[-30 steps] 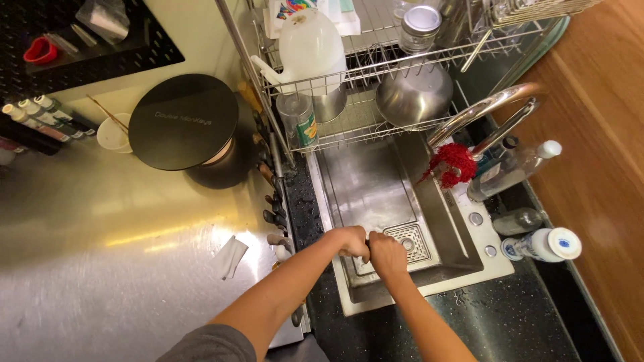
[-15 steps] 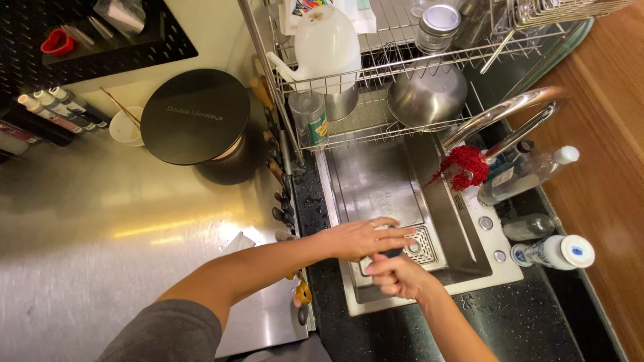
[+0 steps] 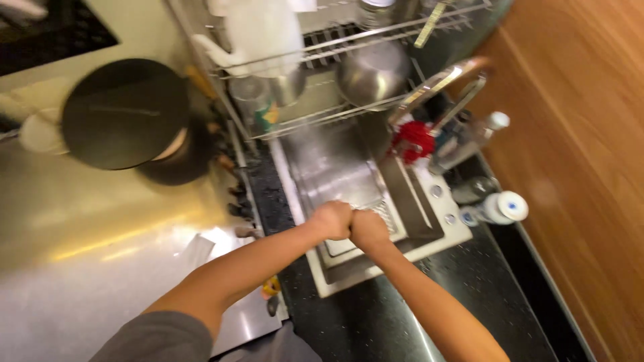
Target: Cleaning and wiping down a stand mixer and its power cord.
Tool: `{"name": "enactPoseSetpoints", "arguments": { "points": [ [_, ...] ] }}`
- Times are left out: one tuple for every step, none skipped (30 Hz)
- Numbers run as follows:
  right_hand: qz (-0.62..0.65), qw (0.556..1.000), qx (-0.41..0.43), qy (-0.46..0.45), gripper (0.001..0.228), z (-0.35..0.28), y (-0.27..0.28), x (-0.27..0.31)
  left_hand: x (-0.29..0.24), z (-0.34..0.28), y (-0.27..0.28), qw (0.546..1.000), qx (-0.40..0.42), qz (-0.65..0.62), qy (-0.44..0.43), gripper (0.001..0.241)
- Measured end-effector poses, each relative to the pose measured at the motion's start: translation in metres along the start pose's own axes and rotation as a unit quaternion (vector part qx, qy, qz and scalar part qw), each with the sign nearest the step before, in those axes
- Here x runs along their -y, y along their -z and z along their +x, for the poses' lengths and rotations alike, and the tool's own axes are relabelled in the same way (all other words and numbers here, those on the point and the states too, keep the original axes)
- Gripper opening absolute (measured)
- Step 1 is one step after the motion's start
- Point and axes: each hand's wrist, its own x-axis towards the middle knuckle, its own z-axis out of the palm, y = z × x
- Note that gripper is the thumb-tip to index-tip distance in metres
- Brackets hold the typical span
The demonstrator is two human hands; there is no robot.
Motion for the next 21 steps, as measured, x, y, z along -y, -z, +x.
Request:
{"name": "enactPoseSetpoints", "arguments": {
  "points": [
    [-0.002, 1.000, -0.001, -0.014, 0.013, 0.000, 0.000, -0.004, 0.004, 0.005, -0.007, 1.000, 0.005, -0.001, -0.013, 0.026],
    [-0.030, 0.999, -0.005, 0.018, 0.011, 0.002, -0.001, -0.007, 0.010, 0.011, -0.013, 0.999, 0.034, -0.029, 0.003, 0.027],
    [-0.059, 0.997, -0.008, 0.049, 0.010, 0.005, -0.002, -0.010, 0.016, 0.017, -0.019, 0.996, 0.065, -0.056, 0.020, 0.029],
    [-0.057, 0.998, -0.009, 0.040, 0.010, 0.006, -0.001, -0.015, 0.013, 0.012, -0.016, 0.996, 0.069, -0.054, 0.012, 0.029],
    [-0.061, 0.993, -0.036, 0.095, 0.009, 0.007, 0.000, -0.019, 0.010, 0.008, -0.013, 0.980, 0.099, -0.160, 0.058, 0.026],
    [-0.065, 0.984, -0.062, 0.154, 0.009, 0.012, 0.001, -0.020, 0.012, 0.003, -0.008, 0.950, 0.126, -0.264, 0.109, 0.022],
    [-0.064, 0.985, -0.064, 0.150, 0.009, 0.015, 0.004, -0.024, 0.011, 0.001, -0.009, 0.951, 0.129, -0.261, 0.106, 0.022],
    [-0.076, 0.975, -0.086, 0.188, 0.010, 0.019, 0.006, -0.026, 0.011, -0.002, -0.009, 0.900, 0.138, -0.395, 0.125, 0.015],
    [-0.088, 0.964, -0.109, 0.226, 0.012, 0.023, 0.009, -0.028, 0.012, -0.004, -0.010, 0.830, 0.145, -0.520, 0.142, 0.015],
    [-0.087, 0.965, -0.110, 0.223, 0.012, 0.025, 0.010, -0.031, 0.011, -0.004, -0.013, 0.831, 0.147, -0.518, 0.141, 0.015],
    [-0.096, 0.954, -0.123, 0.255, 0.013, 0.026, 0.011, -0.033, 0.012, -0.004, -0.017, 0.772, 0.180, -0.593, 0.141, 0.028],
    [-0.106, 0.942, -0.135, 0.289, 0.014, 0.029, 0.013, -0.036, 0.012, -0.004, -0.020, 0.706, 0.208, -0.663, 0.139, 0.043],
    [-0.105, 0.942, -0.136, 0.288, 0.014, 0.029, 0.020, -0.034, 0.008, -0.004, -0.024, 0.707, 0.209, -0.662, 0.139, 0.043],
    [-0.087, 0.928, -0.173, 0.319, 0.015, 0.027, 0.025, -0.031, 0.005, -0.006, -0.029, 0.643, 0.227, -0.717, 0.143, 0.045],
    [-0.069, 0.911, -0.210, 0.348, 0.016, 0.026, 0.031, -0.029, 0.002, -0.007, -0.034, 0.575, 0.244, -0.767, 0.146, 0.047],
    [-0.068, 0.913, -0.211, 0.344, 0.016, 0.026, 0.035, -0.026, -0.005, -0.014, -0.028, 0.576, 0.247, -0.765, 0.147, 0.047],
    [-0.046, 0.893, -0.244, 0.375, 0.019, 0.026, 0.038, -0.023, -0.012, -0.020, -0.023, 0.523, 0.237, -0.805, 0.146, 0.047],
    [-0.025, 0.871, -0.276, 0.405, 0.022, 0.024, 0.042, -0.022, -0.020, -0.027, -0.018, 0.466, 0.227, -0.843, 0.145, 0.047],
    [-0.025, 0.873, -0.277, 0.400, 0.022, 0.024, 0.042, -0.021, -0.022, -0.028, -0.017, 0.467, 0.232, -0.841, 0.147, 0.047],
    [-0.026, 0.873, -0.287, 0.393, 0.018, 0.024, 0.042, -0.021, -0.024, -0.030, -0.017, 0.393, 0.242, -0.878, 0.124, 0.047],
    [-0.028, 0.873, -0.296, 0.387, 0.021, 0.024, 0.042, -0.019, -0.026, -0.031, -0.017, 0.317, 0.250, -0.910, 0.100, 0.047]
  ]
}}
